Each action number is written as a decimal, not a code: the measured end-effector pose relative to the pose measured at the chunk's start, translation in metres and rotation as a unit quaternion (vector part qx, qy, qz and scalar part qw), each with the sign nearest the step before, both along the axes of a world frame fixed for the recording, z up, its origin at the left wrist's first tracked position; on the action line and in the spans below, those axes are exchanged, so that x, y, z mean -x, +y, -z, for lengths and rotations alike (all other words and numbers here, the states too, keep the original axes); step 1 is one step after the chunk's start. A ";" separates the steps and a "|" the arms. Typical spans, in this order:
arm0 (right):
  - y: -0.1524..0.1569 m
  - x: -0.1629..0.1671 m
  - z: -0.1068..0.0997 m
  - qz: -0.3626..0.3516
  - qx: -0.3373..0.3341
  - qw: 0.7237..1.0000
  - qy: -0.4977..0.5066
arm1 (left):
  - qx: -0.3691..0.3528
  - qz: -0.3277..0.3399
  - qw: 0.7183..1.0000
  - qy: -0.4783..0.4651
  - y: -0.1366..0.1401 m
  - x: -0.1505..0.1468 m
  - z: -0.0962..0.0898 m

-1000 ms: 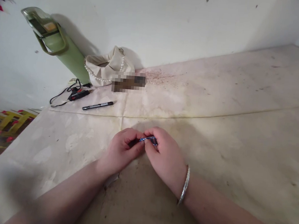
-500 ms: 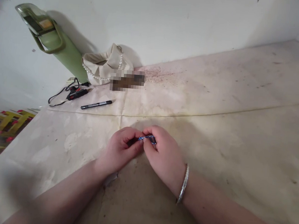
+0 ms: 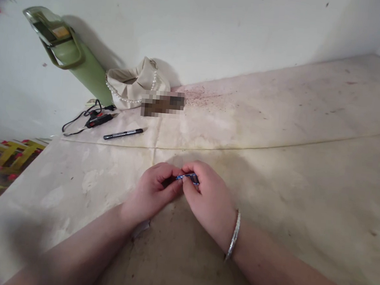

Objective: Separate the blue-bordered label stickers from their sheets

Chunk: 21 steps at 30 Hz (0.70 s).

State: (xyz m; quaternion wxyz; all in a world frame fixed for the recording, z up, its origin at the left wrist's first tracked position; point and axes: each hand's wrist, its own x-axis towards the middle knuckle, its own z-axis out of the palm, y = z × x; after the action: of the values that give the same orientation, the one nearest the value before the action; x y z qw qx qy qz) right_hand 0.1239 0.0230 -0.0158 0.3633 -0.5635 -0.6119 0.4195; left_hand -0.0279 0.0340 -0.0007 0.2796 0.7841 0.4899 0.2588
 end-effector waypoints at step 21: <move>-0.001 0.000 0.000 0.001 -0.018 1.000 0.000 | 0.024 -0.018 0.997 -0.066 -0.001 0.002 0.005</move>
State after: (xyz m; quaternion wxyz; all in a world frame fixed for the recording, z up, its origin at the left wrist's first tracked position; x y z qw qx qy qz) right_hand 0.1238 0.0223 -0.0162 0.3740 -0.5576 -0.6189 0.4076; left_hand -0.0303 0.0331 -0.0058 0.3253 0.7493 0.4906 0.3035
